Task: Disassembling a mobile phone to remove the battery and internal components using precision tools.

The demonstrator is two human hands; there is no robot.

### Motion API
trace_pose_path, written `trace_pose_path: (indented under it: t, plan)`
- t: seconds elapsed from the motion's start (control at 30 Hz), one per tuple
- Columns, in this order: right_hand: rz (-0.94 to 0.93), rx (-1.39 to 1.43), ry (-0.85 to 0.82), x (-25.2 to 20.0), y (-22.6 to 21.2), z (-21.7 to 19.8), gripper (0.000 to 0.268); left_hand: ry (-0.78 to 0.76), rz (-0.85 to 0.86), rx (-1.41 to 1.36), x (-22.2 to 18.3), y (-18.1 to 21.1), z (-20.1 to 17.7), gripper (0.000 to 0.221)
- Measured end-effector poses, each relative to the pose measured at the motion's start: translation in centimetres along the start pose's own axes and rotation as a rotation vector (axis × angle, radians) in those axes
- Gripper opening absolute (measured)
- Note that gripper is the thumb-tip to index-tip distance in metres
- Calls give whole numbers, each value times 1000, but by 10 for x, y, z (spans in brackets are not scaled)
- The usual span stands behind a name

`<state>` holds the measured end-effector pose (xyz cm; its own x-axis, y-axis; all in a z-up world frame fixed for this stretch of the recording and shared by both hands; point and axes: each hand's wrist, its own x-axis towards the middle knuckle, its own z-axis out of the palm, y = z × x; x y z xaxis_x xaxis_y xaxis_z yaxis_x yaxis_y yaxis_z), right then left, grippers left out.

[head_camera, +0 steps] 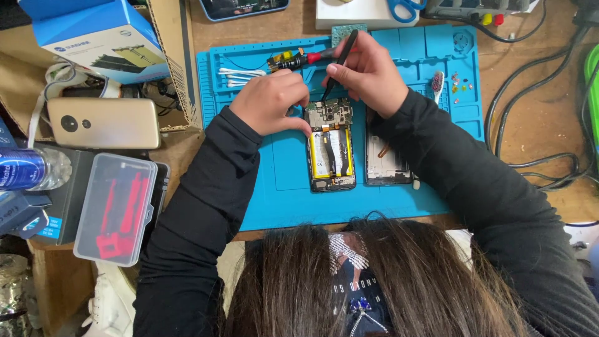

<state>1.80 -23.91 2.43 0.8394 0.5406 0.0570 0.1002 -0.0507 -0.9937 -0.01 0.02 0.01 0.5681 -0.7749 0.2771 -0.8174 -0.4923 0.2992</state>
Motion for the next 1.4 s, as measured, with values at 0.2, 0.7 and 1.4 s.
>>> trace_pose_path:
  t: [0.2, 0.7, 1.4]
  plan:
    - [23, -19, 10, -1, 0, -2, 22, -1, -28, -15, 2, 5, -3, 59]
    - [57, -251, -210, 1, 5, -10, 20, -6, 9, -53, 3, 5, 1, 51]
    - [-4, -123, 31, -5, -1, -8, 11, 380, -42, 311, -12, -12, -18, 53]
